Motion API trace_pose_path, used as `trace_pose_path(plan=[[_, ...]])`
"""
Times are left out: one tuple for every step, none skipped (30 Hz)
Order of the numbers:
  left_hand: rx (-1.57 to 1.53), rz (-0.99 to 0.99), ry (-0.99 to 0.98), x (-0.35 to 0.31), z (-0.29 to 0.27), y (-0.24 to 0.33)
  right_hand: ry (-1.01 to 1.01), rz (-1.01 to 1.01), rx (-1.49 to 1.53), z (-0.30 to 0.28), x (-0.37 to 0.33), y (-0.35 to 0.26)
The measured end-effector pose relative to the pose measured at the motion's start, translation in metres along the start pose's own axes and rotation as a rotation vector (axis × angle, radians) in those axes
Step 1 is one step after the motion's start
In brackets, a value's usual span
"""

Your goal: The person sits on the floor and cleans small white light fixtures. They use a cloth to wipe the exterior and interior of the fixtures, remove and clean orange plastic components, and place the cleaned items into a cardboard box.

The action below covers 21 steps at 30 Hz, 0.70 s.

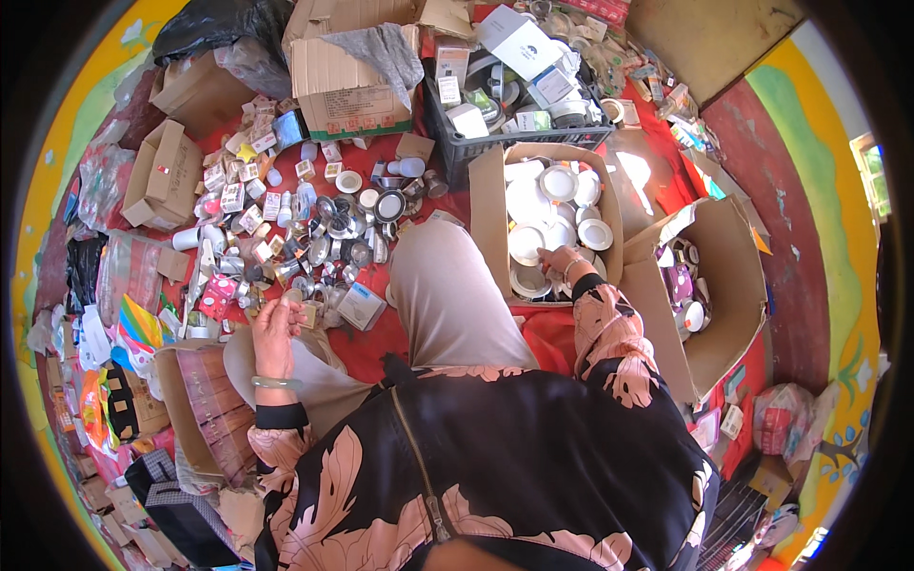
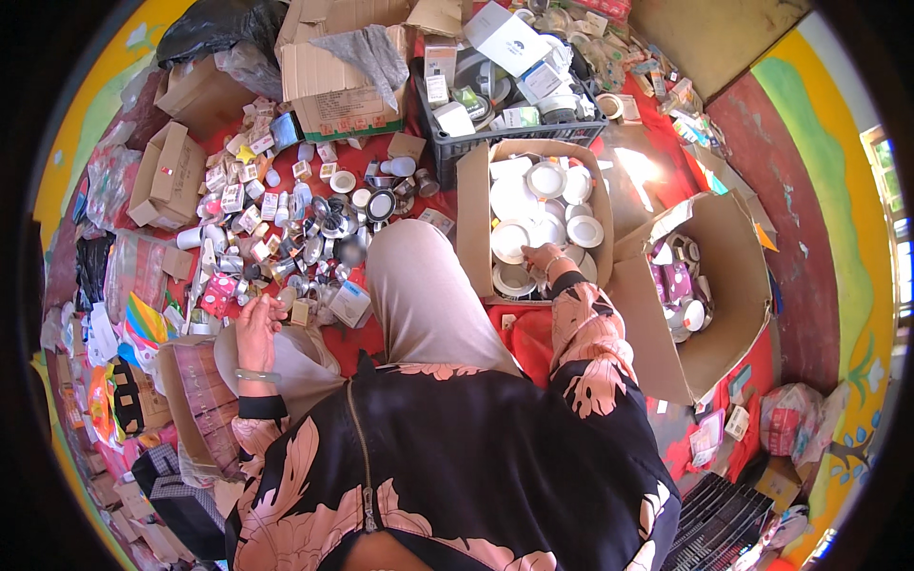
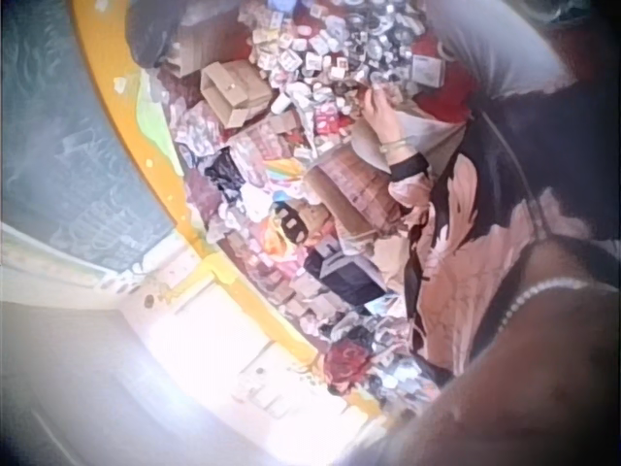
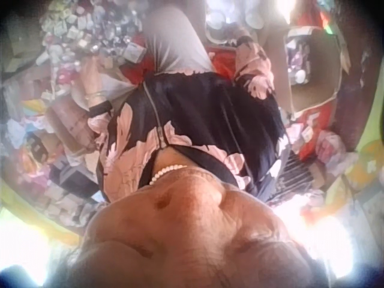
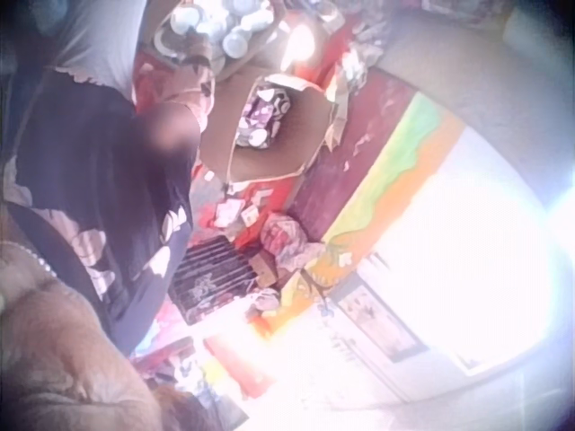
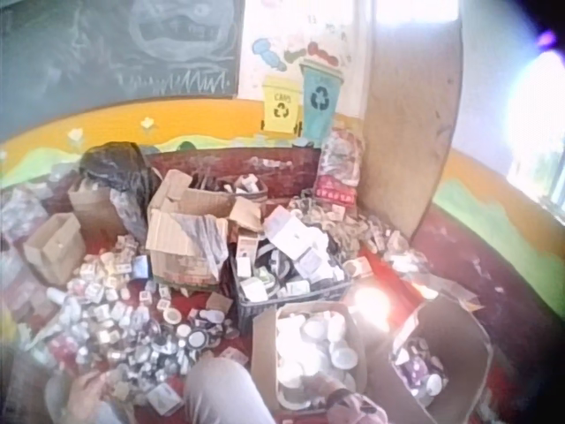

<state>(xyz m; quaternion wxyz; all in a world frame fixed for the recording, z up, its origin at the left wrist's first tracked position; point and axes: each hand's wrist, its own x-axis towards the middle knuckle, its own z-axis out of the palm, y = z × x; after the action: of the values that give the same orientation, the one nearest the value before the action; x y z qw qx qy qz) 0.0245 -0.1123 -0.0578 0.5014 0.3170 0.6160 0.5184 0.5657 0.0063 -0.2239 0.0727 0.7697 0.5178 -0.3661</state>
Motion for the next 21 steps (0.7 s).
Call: trace_pose_path(plan=[[-0.001, 0.004, 0.032, -0.007, -0.005, -0.003, -0.04, 0.049, 0.015, -0.016, -0.023, -0.024], [-0.023, -0.003, 0.019, -0.008, -0.007, -0.004, 0.094, -0.01, -0.14, -0.022, -0.03, -0.028], [-0.019, -0.001, 0.009, -0.007, -0.009, -0.007, 0.224, -0.065, -0.288, -0.025, -0.038, -0.031], [-0.006, 0.005, 0.002, -0.006, -0.011, -0.007, 0.324, -0.075, -0.275, -0.031, -0.053, -0.043], [-0.001, 0.014, -0.007, -0.005, -0.011, -0.007, 0.307, -0.099, -0.285, -0.038, -0.061, -0.054], [0.005, 0.009, 0.0, -0.006, -0.011, -0.007, 0.328, -0.127, -0.34, -0.033, -0.064, -0.062], [0.009, 0.005, 0.004, -0.005, -0.01, -0.007, 0.351, -0.151, -0.394, -0.028, -0.067, -0.068], [0.014, 0.002, 0.009, -0.005, -0.009, -0.006, 0.295, -0.146, -0.378, -0.019, -0.062, -0.07], [0.017, -0.002, 0.016, -0.005, -0.008, -0.006, 0.284, -0.133, -0.389, -0.015, -0.062, -0.071], [0.028, 0.003, 0.023, -0.009, -0.01, -0.005, 0.269, -0.14, -0.41, -0.01, -0.064, -0.081], [0.043, 0.004, 0.029, -0.013, -0.009, -0.001, 0.248, -0.146, -0.428, -0.004, -0.066, -0.089], [0.058, 0.005, 0.037, -0.015, -0.007, 0.002, 0.232, -0.145, -0.397, 0.001, -0.054, -0.082], [0.068, 0.017, 0.057, -0.017, -0.008, 0.002, 0.217, -0.16, -0.366, 0.003, -0.055, -0.083], [0.061, 0.006, 0.05, -0.017, -0.009, 0.003, 0.233, -0.158, -0.347, 0.008, -0.047, -0.076], [0.056, -0.002, 0.045, -0.016, -0.01, 0.004, 0.247, -0.159, -0.324, 0.014, -0.039, -0.071], [0.053, 0.0, 0.042, -0.014, -0.015, 0.001, 0.255, -0.156, -0.332, 0.015, -0.038, -0.073], [0.046, -0.002, 0.034, -0.014, -0.017, -0.001, 0.264, -0.149, -0.342, 0.014, -0.042, -0.076], [0.056, -0.006, 0.043, -0.016, -0.018, 0.0, 0.258, -0.154, -0.346, 0.014, -0.044, -0.079], [0.07, 0.001, 0.047, -0.016, -0.019, -0.001, 0.257, -0.154, -0.35, 0.013, -0.046, -0.082], [0.081, 0.004, 0.054, -0.017, -0.02, -0.003, 0.26, -0.169, -0.353, 0.01, -0.048, -0.086], [0.093, 0.006, 0.06, -0.019, -0.022, -0.004, 0.25, -0.165, -0.359, 0.01, -0.052, -0.092]])
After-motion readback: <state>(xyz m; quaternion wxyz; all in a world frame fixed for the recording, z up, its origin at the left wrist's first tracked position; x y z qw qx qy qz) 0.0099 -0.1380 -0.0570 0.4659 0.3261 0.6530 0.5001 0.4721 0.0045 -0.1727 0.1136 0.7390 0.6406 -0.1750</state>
